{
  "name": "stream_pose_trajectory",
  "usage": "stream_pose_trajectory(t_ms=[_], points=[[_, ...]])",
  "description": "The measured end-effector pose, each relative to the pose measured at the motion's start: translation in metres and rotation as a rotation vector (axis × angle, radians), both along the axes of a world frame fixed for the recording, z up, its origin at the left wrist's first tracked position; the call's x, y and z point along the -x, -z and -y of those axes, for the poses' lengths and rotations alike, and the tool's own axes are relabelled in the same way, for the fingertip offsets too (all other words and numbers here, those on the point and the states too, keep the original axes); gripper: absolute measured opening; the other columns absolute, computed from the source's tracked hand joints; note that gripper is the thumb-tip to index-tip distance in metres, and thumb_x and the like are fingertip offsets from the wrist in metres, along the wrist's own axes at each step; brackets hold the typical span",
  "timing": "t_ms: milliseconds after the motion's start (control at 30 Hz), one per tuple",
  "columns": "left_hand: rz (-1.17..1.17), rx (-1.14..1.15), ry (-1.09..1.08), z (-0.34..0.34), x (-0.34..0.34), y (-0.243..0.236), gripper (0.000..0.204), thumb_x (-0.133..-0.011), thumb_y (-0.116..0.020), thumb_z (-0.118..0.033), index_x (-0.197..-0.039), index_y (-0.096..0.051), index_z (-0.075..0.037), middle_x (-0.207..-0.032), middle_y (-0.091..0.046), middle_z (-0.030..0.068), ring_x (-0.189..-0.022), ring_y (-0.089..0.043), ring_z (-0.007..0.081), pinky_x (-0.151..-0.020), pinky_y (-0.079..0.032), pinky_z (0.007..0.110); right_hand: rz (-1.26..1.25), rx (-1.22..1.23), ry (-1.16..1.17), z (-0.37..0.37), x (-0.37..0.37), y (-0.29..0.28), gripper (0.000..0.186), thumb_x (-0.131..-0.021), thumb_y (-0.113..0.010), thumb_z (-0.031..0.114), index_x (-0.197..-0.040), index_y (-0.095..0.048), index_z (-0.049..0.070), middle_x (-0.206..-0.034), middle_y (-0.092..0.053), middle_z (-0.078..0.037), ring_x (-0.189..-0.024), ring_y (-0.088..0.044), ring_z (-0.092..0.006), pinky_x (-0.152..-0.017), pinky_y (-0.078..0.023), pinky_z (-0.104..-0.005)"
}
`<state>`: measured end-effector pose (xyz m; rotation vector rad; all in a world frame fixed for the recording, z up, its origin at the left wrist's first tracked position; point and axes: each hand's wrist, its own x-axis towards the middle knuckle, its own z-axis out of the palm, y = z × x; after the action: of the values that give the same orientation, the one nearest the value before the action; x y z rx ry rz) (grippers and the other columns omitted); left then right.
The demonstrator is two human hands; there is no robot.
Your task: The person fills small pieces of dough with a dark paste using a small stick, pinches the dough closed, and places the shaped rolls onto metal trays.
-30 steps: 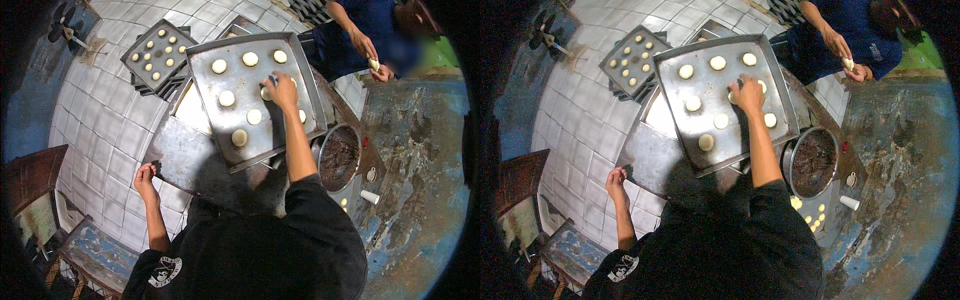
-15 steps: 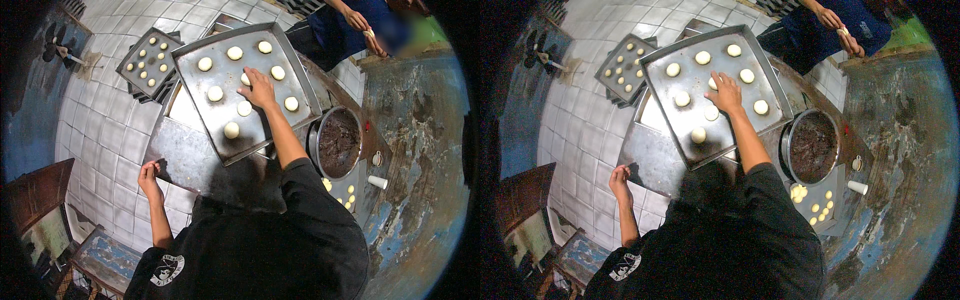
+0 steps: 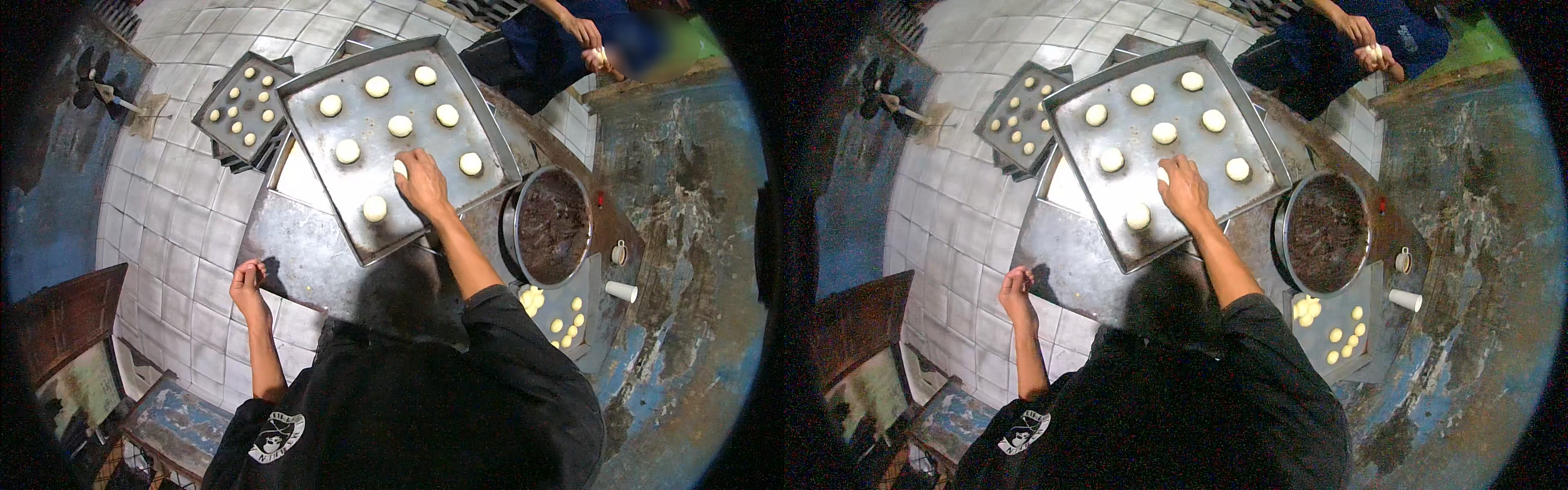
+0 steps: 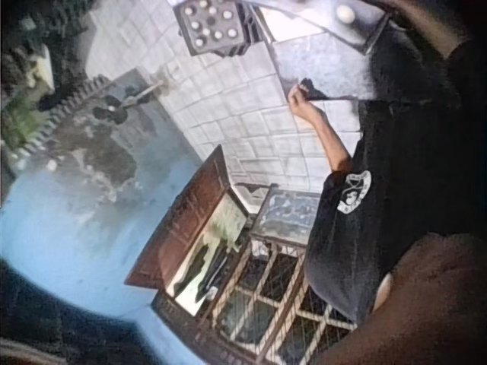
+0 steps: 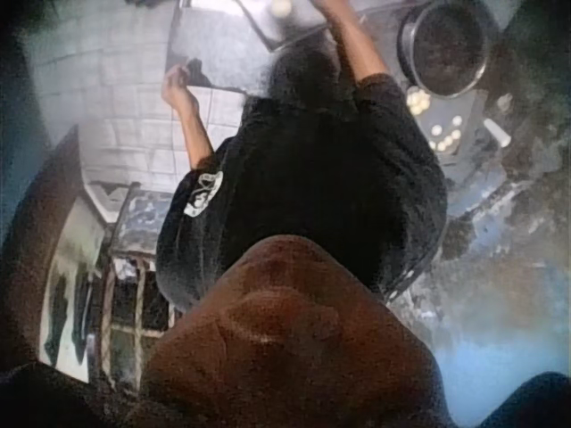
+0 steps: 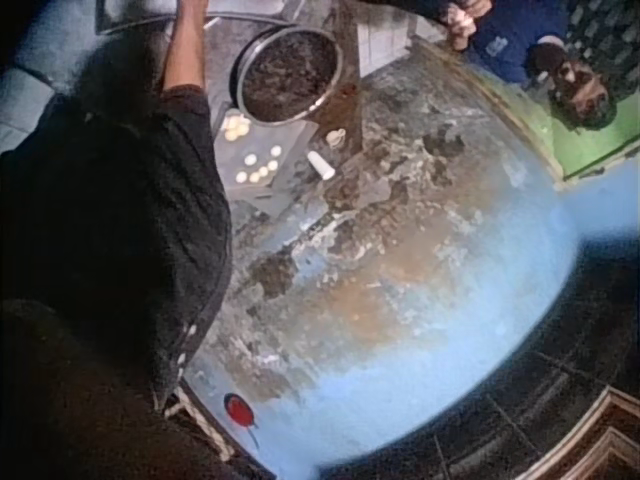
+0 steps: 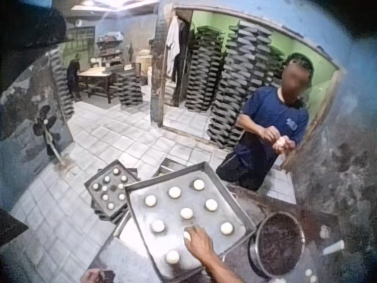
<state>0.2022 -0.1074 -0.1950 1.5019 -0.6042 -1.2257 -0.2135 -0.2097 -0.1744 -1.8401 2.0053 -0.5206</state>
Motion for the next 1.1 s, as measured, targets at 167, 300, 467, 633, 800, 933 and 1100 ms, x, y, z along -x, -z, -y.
stream_pose_trajectory(t_ms=[167,300,467,633,800,933,1100], points=[[0.000,-0.003,0.003,-0.006,-0.003,-0.003,0.017,-0.100,-0.063,-0.015,-0.104,-0.068,0.001,-0.089,-0.068,0.0072,-0.081,-0.062,0.0146,-0.076,-0.050,0.028,-0.093,0.082,0.024,-0.014,-0.006,0.002,0.043,-0.083,-0.077,0.019,-0.124,-0.066,0.011,-0.128,-0.058,-0.012,-0.115,-0.057,-0.0351,-0.095,-0.050,-0.0476],[0.000,0.009,0.002,-0.008,-0.003,-0.007,0.017,-0.100,-0.062,-0.014,-0.105,-0.068,0.001,-0.088,-0.068,0.0073,-0.080,-0.062,0.0144,-0.076,-0.050,0.028,0.023,0.192,0.105,-0.018,-0.003,0.008,0.048,-0.084,-0.078,0.022,-0.128,-0.064,0.011,-0.129,-0.058,-0.011,-0.116,-0.056,-0.0345,-0.094,-0.050,-0.0479],[-0.013,0.005,-0.010,-0.010,-0.001,-0.006,0.017,-0.101,-0.062,-0.013,-0.106,-0.068,0.001,-0.088,-0.068,0.0072,-0.080,-0.062,0.0139,-0.075,-0.050,0.027,0.099,0.100,0.200,-0.012,-0.016,0.019,0.044,-0.085,-0.077,0.020,-0.125,-0.066,0.009,-0.125,-0.060,-0.013,-0.115,-0.057,-0.0358,-0.094,-0.050,-0.0484],[-0.031,0.019,0.003,-0.012,0.000,-0.006,0.017,-0.101,-0.061,-0.012,-0.106,-0.068,0.002,-0.088,-0.067,0.0070,-0.079,-0.061,0.0134,-0.074,-0.050,0.027,-0.094,0.042,0.180,-0.007,-0.023,0.010,0.040,-0.084,-0.077,0.017,-0.122,-0.067,0.010,-0.121,-0.060,-0.014,-0.114,-0.058,-0.0356,-0.093,-0.052,-0.0473],[-0.024,-0.001,-0.001,-0.015,-0.002,-0.007,0.017,-0.101,-0.060,-0.012,-0.106,-0.067,0.003,-0.088,-0.067,0.0071,-0.078,-0.060,0.0133,-0.074,-0.049,0.027,-0.054,0.046,0.182,0.000,-0.023,0.013,0.043,-0.083,-0.078,0.018,-0.124,-0.067,0.012,-0.125,-0.058,-0.013,-0.119,-0.056,-0.0346,-0.095,-0.052,-0.0457],[-0.022,0.028,-0.013,-0.016,-0.008,-0.006,0.016,-0.101,-0.060,-0.012,-0.103,-0.068,0.001,-0.088,-0.068,0.0066,-0.079,-0.061,0.0129,-0.075,-0.050,0.026,-0.082,0.001,0.147,-0.004,-0.030,0.001,0.044,-0.084,-0.078,0.022,-0.125,-0.066,0.013,-0.125,-0.058,-0.015,-0.118,-0.056,-0.0358,-0.096,-0.052,-0.0464],[-0.021,0.019,-0.022,-0.019,-0.011,-0.007,0.017,-0.100,-0.061,-0.014,-0.104,-0.068,0.001,-0.087,-0.066,0.0064,-0.079,-0.060,0.0136,-0.075,-0.049,0.028,-0.109,0.042,0.205,0.026,-0.018,-0.015,0.057,-0.084,-0.078,0.025,-0.136,-0.058,0.014,-0.130,-0.055,-0.016,-0.118,-0.057,-0.0375,-0.097,-0.051,-0.0491]])
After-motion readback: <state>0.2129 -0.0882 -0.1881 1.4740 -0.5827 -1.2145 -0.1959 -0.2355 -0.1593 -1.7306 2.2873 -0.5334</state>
